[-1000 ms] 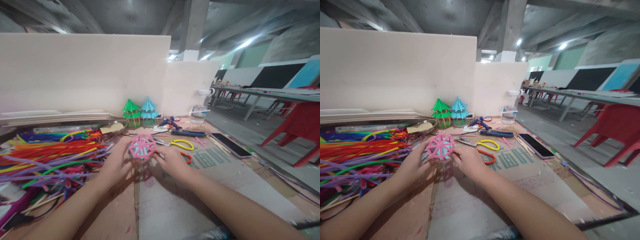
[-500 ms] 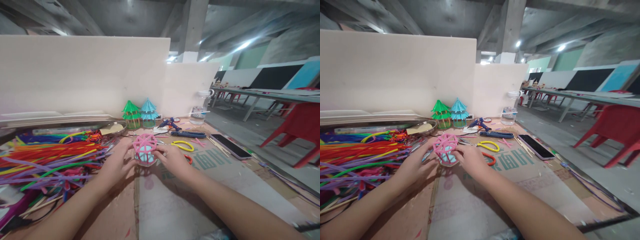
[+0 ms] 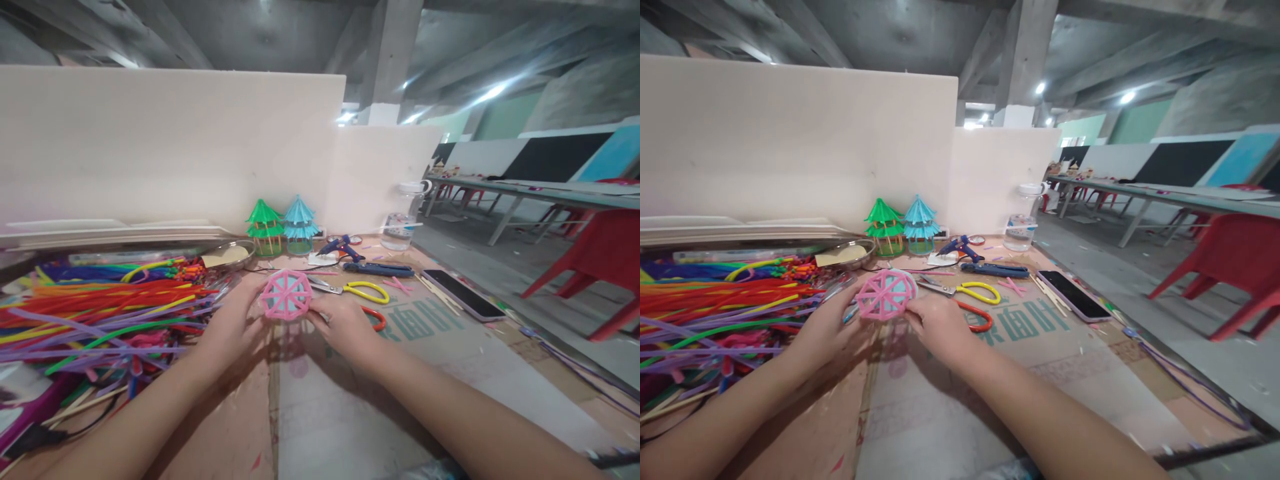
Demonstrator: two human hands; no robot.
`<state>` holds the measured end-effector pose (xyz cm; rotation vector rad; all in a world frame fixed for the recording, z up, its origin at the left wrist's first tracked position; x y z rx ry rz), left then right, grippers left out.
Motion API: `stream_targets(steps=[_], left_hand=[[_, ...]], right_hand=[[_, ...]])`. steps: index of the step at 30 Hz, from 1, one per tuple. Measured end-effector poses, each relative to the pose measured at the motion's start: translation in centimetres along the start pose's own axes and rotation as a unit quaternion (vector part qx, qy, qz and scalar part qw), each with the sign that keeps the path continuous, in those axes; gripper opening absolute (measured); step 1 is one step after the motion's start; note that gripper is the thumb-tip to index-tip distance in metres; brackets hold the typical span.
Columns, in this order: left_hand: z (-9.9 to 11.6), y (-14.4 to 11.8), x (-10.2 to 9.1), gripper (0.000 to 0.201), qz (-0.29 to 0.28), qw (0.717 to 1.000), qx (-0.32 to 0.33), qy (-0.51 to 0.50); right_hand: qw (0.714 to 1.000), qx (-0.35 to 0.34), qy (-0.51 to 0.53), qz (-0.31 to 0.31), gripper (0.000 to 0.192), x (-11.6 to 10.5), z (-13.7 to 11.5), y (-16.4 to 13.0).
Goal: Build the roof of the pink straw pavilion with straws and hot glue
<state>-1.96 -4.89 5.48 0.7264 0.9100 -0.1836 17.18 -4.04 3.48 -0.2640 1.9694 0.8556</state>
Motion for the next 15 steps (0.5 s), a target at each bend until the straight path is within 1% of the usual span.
stream_targets(steps=[4,9,11,13,15], left_hand=[[0.1,-0.1,-0.2,0.036,0.016,1.0,-0.015,0.01],[0.0,-0.1,-0.3,0.03,0.023,0.999,-0.003,0.026],[-0.2,-0.1,-0.3,0.031,0.029,0.999,-0.009,0.027],[-0.5,-0.1,-0.3,0.033,0.033,0.999,-0.019,0.03],[-0.7,-0.1,-0.2,0.036,0.037,0.998,-0.025,0.033]], right_hand=[[1.0,-0.012,0.003,0.006,0.016,0.1,-0.1,-0.1],[1.0,-0.027,-0.005,0.003,0.018,0.2,-0.2,-0.2],[0.999,-0.03,0.011,0.014,0.018,-0.1,-0.1,-0.2],[0.999,-0.014,0.039,0.034,0.017,-0.5,0.2,-0.1],[0.996,0.026,0.068,0.049,0.016,-1.0,0.7,0.1]])
Point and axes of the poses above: each hand's wrist, its own y-axis towards the middle knuckle, its own x-axis out of the palm, z = x × y, the point moved 3 cm from there along y, towards the middle knuckle, and after that the axes turned 6 degrees about -z, right-handed, at the moved point
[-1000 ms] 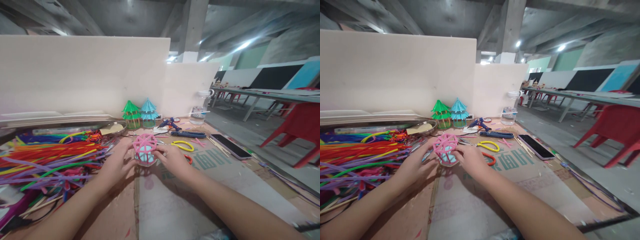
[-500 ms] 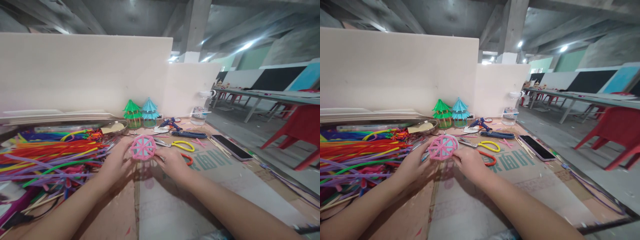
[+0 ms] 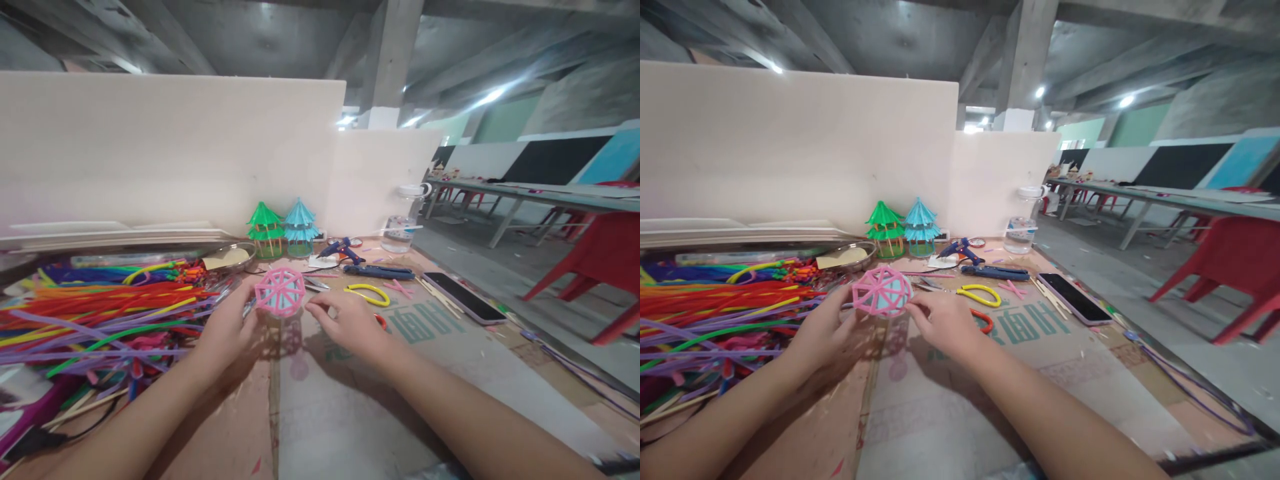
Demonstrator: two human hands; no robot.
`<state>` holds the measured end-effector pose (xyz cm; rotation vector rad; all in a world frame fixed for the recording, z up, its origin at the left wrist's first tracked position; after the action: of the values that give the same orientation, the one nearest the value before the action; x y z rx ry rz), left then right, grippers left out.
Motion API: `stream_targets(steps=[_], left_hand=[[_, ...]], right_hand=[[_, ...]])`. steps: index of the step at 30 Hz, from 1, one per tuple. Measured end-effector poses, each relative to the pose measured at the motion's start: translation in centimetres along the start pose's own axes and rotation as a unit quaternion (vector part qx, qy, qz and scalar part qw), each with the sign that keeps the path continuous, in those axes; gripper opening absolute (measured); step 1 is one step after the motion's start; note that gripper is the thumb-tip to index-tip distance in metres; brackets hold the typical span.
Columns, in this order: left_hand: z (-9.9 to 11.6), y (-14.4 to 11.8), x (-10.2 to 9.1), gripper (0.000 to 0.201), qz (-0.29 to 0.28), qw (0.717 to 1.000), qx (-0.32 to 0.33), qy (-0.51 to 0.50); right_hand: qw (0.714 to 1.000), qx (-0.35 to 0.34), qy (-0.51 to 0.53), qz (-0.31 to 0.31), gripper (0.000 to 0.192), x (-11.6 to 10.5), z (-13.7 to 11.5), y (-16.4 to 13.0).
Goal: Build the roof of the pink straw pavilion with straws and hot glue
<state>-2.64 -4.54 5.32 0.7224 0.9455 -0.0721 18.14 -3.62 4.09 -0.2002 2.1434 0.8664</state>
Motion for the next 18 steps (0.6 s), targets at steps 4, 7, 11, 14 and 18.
stream_targets(steps=[4,7,11,14,18], left_hand=[[0.0,-0.1,0.2,0.036,-0.005,1.0,0.008,0.01],[0.2,-0.2,0.4,0.038,-0.03,0.999,0.028,0.015],[0.2,-0.1,0.4,0.039,-0.04,0.998,0.038,0.009],[-0.4,-0.1,0.6,0.043,-0.027,0.999,0.015,0.024],[-0.7,-0.1,1.1,0.05,-0.044,0.999,0.012,0.014]], right_hand=[[0.998,0.048,0.025,-0.027,0.022,0.1,0.8,0.5],[0.996,0.016,-0.025,-0.081,0.015,1.2,0.8,0.3],[0.992,-0.003,-0.075,-0.099,0.016,2.1,0.5,0.0],[0.992,0.035,-0.083,-0.088,0.016,1.9,0.5,0.0],[0.99,0.06,-0.093,-0.09,0.015,1.5,0.7,0.2]])
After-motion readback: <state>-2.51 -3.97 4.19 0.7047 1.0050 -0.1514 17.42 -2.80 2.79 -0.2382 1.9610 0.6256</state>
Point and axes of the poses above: each hand's wrist, its own y-axis towards the middle knuckle, its own x-axis out of the palm, z = x × y, the point moved 3 cm from there along y, towards the middle knuckle, and after that the axes turned 6 degrees about -z, right-handed, at the moved point
